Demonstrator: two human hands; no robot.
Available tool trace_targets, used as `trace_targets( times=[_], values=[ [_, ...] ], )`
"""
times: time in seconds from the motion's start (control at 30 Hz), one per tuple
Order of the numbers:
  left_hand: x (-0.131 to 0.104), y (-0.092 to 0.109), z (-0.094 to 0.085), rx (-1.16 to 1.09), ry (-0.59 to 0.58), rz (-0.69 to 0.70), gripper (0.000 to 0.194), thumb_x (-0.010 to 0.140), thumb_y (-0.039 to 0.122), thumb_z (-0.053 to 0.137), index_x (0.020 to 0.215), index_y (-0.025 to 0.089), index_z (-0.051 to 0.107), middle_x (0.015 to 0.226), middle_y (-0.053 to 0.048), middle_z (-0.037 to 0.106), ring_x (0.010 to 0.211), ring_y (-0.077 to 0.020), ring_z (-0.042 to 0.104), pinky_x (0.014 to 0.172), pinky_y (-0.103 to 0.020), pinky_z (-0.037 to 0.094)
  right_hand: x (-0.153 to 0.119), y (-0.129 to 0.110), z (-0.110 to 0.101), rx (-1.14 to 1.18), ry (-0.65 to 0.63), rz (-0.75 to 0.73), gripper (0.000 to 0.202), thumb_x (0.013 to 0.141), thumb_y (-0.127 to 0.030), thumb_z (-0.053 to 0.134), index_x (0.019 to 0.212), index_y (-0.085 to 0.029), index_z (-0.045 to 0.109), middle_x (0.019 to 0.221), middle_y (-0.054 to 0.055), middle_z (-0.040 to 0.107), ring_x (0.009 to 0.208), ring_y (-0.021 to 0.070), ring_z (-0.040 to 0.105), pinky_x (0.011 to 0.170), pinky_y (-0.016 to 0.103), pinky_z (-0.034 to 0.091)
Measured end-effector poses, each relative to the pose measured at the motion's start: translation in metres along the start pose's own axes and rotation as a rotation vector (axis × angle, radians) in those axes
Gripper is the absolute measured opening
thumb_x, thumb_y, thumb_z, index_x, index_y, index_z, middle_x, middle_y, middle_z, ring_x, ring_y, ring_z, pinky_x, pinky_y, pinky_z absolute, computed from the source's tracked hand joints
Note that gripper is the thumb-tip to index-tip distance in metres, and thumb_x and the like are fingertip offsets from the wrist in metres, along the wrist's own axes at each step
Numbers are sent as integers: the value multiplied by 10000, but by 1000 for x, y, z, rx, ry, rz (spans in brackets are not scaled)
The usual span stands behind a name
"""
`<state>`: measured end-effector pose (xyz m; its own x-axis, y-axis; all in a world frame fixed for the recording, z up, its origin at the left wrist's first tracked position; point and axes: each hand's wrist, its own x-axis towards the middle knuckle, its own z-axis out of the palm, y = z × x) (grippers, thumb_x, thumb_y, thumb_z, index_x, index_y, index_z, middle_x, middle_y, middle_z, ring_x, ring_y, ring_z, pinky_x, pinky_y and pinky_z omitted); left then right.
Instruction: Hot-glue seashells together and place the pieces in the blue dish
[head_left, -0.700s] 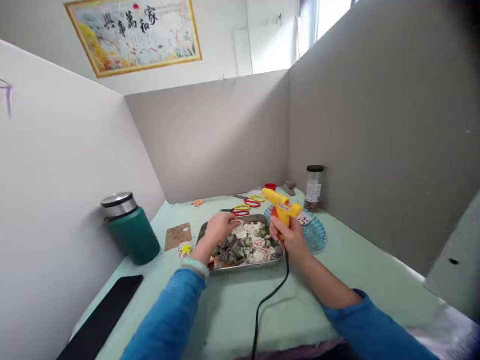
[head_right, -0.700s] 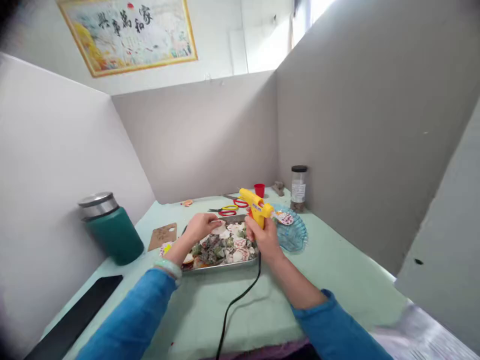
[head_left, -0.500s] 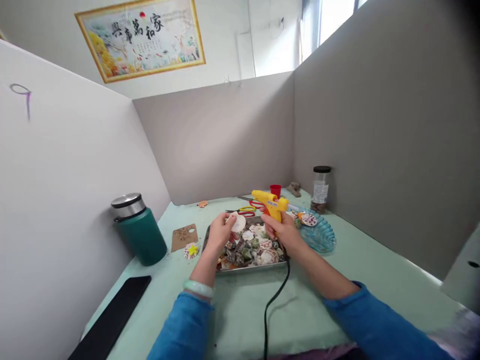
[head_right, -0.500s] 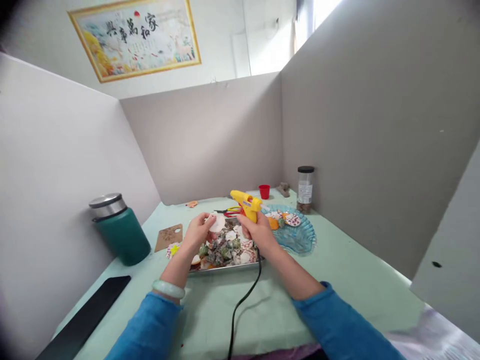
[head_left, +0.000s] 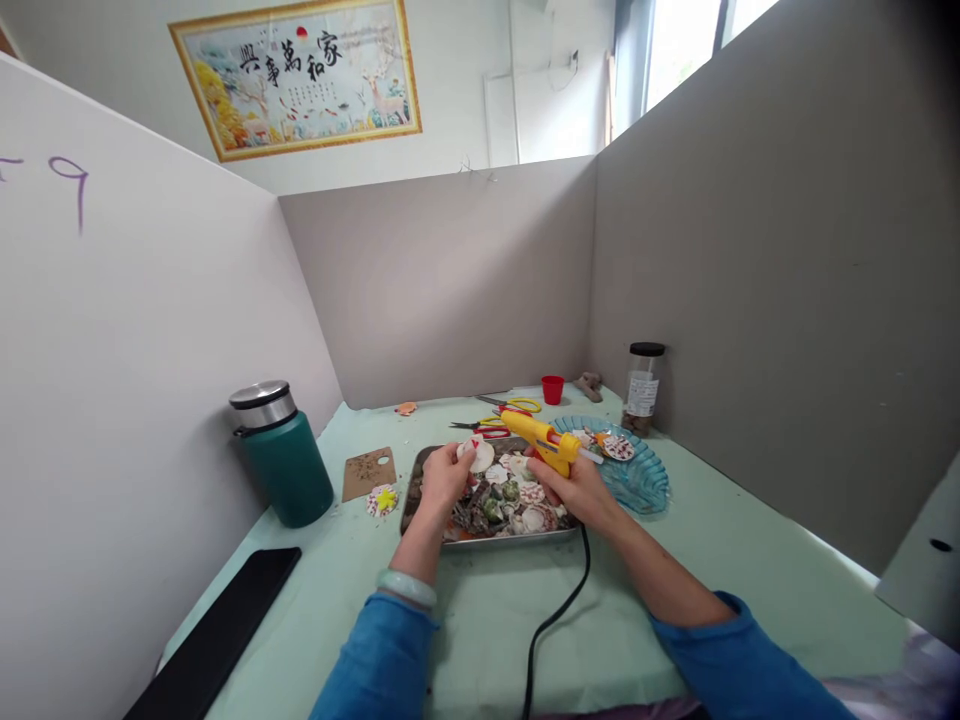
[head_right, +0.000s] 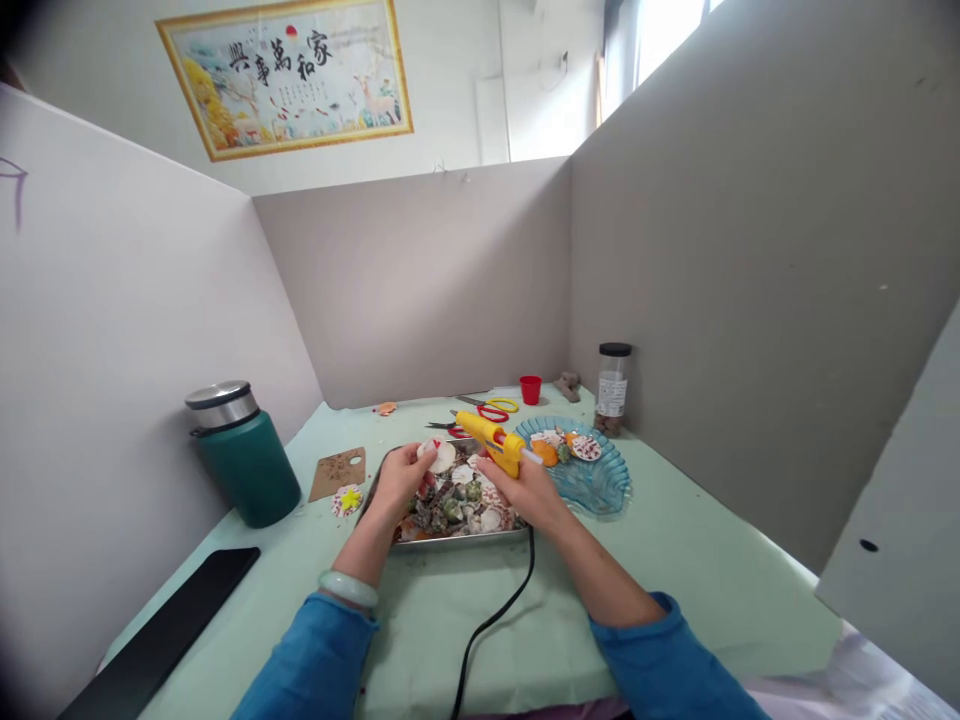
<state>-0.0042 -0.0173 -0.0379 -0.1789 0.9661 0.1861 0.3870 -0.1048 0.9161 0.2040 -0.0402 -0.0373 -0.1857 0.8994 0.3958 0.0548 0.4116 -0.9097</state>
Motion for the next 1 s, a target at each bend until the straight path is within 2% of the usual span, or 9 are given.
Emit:
trace_targets(
  times=[0.1, 0.17, 0.27, 0.43, 0.6, 0.67, 1.0],
  values=[
    [-3, 4, 4, -82, -32, -3, 205, 808, 354, 556, 767, 160, 609, 415, 30, 530, 336, -101, 430, 384, -198, 315, 0, 0, -1, -6, -64, -2, 398, 807, -499, 616, 992, -146, 607, 439, -73, 439, 398, 90, 374, 442, 239, 320],
    [-5, 8, 8, -170, -70, -2, 199, 828, 347, 521, 798, 164, 591, 420, 31, 537, 338, -109, 443, 387, -202, 335, 0, -1, 0, 73, -106, -7, 406, 835, -504, 579, 1028, -148, 584, 442, -80, 431, 389, 86, 368, 431, 232, 310],
    [-8, 13, 16, -226, -90, 5, 164, 838, 320, 504, 821, 172, 572, 443, 25, 564, 367, -127, 502, 419, -214, 390, 2, -1, 4, 168, -104, -9, 383, 857, -504, 541, 1023, -159, 564, 459, -79, 438, 378, 82, 378, 415, 225, 305],
    [-8, 12, 21, -62, -54, -26, 124, 835, 265, 512, 745, 185, 540, 416, 12, 557, 356, -139, 519, 416, -220, 395, 1, 6, 8, 4, -96, 48, 353, 834, -511, 568, 888, -164, 595, 446, -59, 460, 379, 94, 402, 404, 230, 313],
    [-6, 6, 21, -159, -73, -42, 133, 845, 280, 493, 787, 177, 553, 430, 13, 561, 364, -140, 518, 423, -228, 414, 0, 7, 10, -99, -64, 87, 423, 820, -526, 563, 581, -182, 506, 431, -28, 472, 393, 100, 427, 421, 237, 340],
    [-5, 4, 20, -177, -58, -43, 138, 837, 293, 504, 808, 172, 563, 436, 16, 561, 378, -148, 529, 435, -238, 429, 0, 5, 10, -126, -66, 95, 449, 824, -526, 552, 539, -188, 475, 418, -26, 464, 393, 101, 427, 426, 239, 345],
    [-6, 1, 16, -112, -18, 1, 209, 824, 374, 527, 788, 175, 581, 435, 10, 572, 362, -138, 517, 418, -220, 402, -2, -1, 11, -205, -120, 22, 331, 789, -496, 613, 670, -187, 594, 432, -34, 485, 428, 125, 450, 405, 227, 329]
  ],
)
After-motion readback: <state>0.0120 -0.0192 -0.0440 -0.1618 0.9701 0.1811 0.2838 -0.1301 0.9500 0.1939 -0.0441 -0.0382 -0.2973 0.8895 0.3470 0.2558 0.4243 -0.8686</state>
